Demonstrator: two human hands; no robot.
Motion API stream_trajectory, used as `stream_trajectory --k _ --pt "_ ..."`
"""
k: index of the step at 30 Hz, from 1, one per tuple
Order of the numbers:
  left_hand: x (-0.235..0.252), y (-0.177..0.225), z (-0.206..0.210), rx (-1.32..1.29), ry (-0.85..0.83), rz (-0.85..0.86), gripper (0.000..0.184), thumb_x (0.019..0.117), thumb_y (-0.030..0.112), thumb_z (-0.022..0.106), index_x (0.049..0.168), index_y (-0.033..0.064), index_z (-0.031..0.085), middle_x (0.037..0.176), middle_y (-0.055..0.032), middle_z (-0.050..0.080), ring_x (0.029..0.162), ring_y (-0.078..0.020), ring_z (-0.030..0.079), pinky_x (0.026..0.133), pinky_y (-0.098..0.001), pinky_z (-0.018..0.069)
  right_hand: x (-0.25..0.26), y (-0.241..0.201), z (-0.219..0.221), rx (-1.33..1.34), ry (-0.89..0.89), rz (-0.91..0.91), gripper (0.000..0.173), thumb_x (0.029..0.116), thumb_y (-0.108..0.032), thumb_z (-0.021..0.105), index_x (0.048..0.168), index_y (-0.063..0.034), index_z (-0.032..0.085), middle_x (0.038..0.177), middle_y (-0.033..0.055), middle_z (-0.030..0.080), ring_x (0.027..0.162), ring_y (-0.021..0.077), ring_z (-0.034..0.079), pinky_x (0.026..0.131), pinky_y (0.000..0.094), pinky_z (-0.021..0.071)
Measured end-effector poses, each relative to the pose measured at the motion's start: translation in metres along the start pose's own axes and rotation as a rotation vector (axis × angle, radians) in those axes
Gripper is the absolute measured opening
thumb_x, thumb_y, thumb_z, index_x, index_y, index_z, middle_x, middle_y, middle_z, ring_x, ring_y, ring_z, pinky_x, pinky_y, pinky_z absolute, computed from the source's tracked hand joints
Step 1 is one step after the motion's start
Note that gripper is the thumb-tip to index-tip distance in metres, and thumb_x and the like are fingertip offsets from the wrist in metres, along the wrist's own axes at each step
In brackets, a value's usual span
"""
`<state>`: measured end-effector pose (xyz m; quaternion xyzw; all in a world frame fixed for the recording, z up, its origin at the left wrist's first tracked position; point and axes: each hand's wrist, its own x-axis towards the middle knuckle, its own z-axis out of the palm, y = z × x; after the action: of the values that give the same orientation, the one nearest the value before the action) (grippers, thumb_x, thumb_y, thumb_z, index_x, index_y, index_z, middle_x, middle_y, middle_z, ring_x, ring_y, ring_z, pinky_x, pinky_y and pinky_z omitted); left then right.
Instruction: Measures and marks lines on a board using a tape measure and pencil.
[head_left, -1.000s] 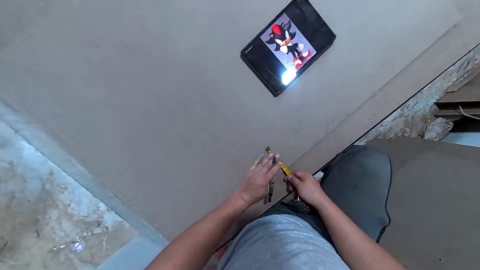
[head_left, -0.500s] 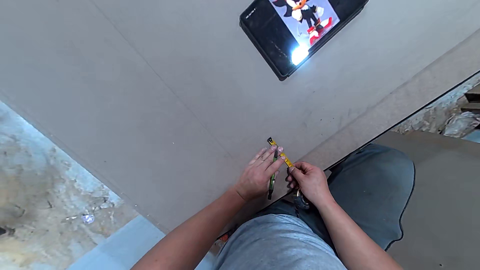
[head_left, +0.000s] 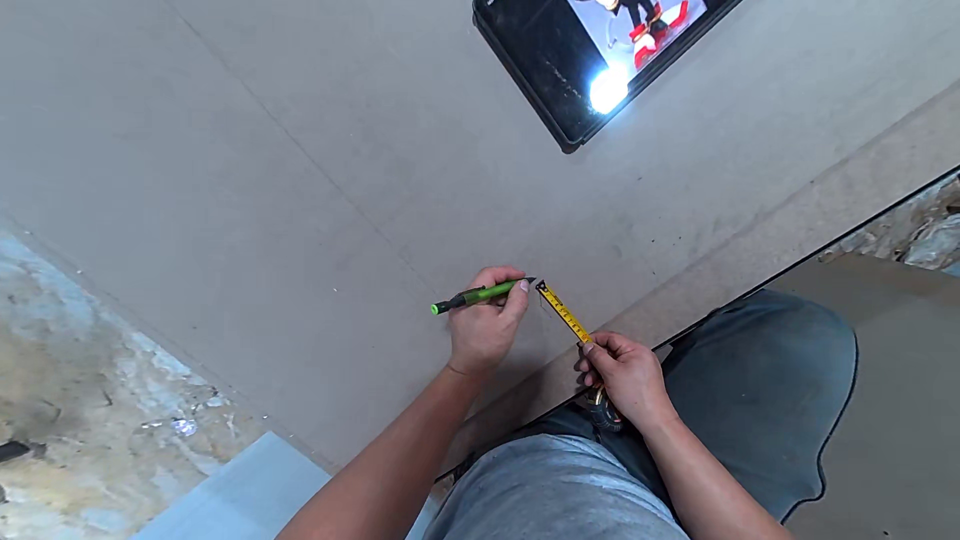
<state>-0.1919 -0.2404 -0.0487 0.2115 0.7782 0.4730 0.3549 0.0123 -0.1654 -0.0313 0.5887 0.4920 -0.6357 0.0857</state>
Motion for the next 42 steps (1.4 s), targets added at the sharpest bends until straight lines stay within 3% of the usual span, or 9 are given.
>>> stream_trajectory --k 10,16,21,42 --pt "0.001 -0.004 0.008 0.123 -0.002 0.124 0.012 0.0936 0.015 0.07 0.104 0.0086 0.072 0.081 0.0034 0.07 0.065 -0.0009 0.062 0.058 -0.0181 0.0528 -0.003 -0.001 0.001 -0.012 0.021 -0.032 0.016 0.1047 -0.023 0.062 0.107 -0.0144 0.075 0.078 0.001 0.075 0.058 0.0155 0.07 0.053 0.0312 0.0613" --pt "0.009 0.001 0.015 0.349 -0.026 0.242 0.007 0.0909 0.014 0.073 0.093 0.0072 0.072 0.078 -0.0005 0.068 0.067 -0.0029 0.062 0.06 -0.0185 0.0526 -0.004 -0.004 0.002 -0.023 0.034 -0.022 0.015 0.1043 -0.023 0.063 0.107 -0.0151 0.076 0.076 -0.0004 0.075 0.057 0.0133 0.069 0.052 0.03 0.061" --pt "0.012 0.003 0.013 0.438 -0.083 0.219 0.01 0.0929 0.019 0.071 0.093 0.0088 0.071 0.079 -0.0006 0.069 0.068 -0.0047 0.065 0.062 -0.0225 0.0549 -0.002 0.0 0.002 -0.013 0.038 -0.019 0.015 0.1035 -0.023 0.064 0.108 -0.0157 0.077 0.076 -0.0022 0.075 0.059 0.0116 0.07 0.055 0.0297 0.0617" --pt "0.039 0.026 0.046 0.398 -0.12 0.199 0.007 0.0925 0.018 0.072 0.09 0.0112 0.07 0.075 0.003 0.066 0.063 -0.0019 0.06 0.056 -0.0201 0.0499 0.015 -0.01 -0.029 0.039 0.057 0.006 0.015 0.1027 -0.022 0.065 0.107 -0.0143 0.078 0.075 -0.0013 0.075 0.059 0.0123 0.07 0.056 0.0298 0.0618"
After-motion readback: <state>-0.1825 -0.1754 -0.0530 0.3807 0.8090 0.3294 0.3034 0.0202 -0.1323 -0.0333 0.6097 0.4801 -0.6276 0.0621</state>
